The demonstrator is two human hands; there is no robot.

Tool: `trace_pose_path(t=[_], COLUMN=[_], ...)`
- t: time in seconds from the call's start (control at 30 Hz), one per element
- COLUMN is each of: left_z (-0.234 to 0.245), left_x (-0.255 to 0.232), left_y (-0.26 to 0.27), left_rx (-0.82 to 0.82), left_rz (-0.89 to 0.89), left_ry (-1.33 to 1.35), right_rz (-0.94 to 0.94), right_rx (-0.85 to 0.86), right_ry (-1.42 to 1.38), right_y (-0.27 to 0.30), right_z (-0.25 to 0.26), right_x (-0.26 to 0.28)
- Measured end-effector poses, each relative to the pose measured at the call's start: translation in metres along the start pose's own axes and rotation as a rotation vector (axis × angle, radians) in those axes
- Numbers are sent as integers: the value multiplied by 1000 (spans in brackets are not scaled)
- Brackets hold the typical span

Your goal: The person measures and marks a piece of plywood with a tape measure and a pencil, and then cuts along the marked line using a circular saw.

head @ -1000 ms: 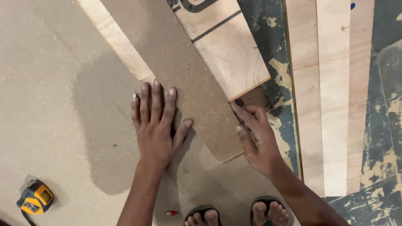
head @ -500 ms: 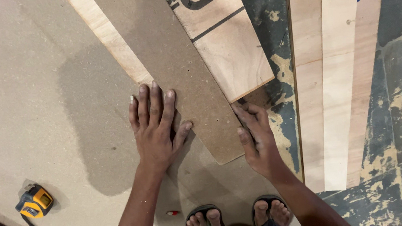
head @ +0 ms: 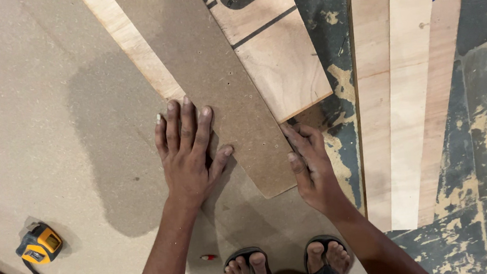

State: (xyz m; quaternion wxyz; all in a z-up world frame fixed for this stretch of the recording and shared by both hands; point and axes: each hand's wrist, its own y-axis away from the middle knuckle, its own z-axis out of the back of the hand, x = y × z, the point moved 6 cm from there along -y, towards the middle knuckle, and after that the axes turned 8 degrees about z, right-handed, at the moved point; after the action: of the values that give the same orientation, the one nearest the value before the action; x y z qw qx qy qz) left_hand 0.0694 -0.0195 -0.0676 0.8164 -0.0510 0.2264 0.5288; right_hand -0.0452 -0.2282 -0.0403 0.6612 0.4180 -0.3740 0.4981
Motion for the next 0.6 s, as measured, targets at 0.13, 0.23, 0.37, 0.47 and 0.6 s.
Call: trace_pose_path(t=[0.13, 0.23, 0.37, 0.47, 0.6], left_z=[-1, 0, -1, -1, -1], left_x=[0, 0, 0, 0, -1], left_y=[0, 0, 0, 1, 0], left_rx=[6, 3, -1, -8, -22], left_rz=[-11, -14, -6, -7, -10], left_ry=[-9, 0, -4, -11, -11], right_rz=[18, 28, 17, -14, -38], right_rx=[-5, -8, -5, -1, 22], right_ry=[0, 20, 24, -2, -54], right_y=[0, 0, 1, 1, -1], right_z=[-1, 0, -1, 0, -1], right_x=[2, 2, 1, -1, 0])
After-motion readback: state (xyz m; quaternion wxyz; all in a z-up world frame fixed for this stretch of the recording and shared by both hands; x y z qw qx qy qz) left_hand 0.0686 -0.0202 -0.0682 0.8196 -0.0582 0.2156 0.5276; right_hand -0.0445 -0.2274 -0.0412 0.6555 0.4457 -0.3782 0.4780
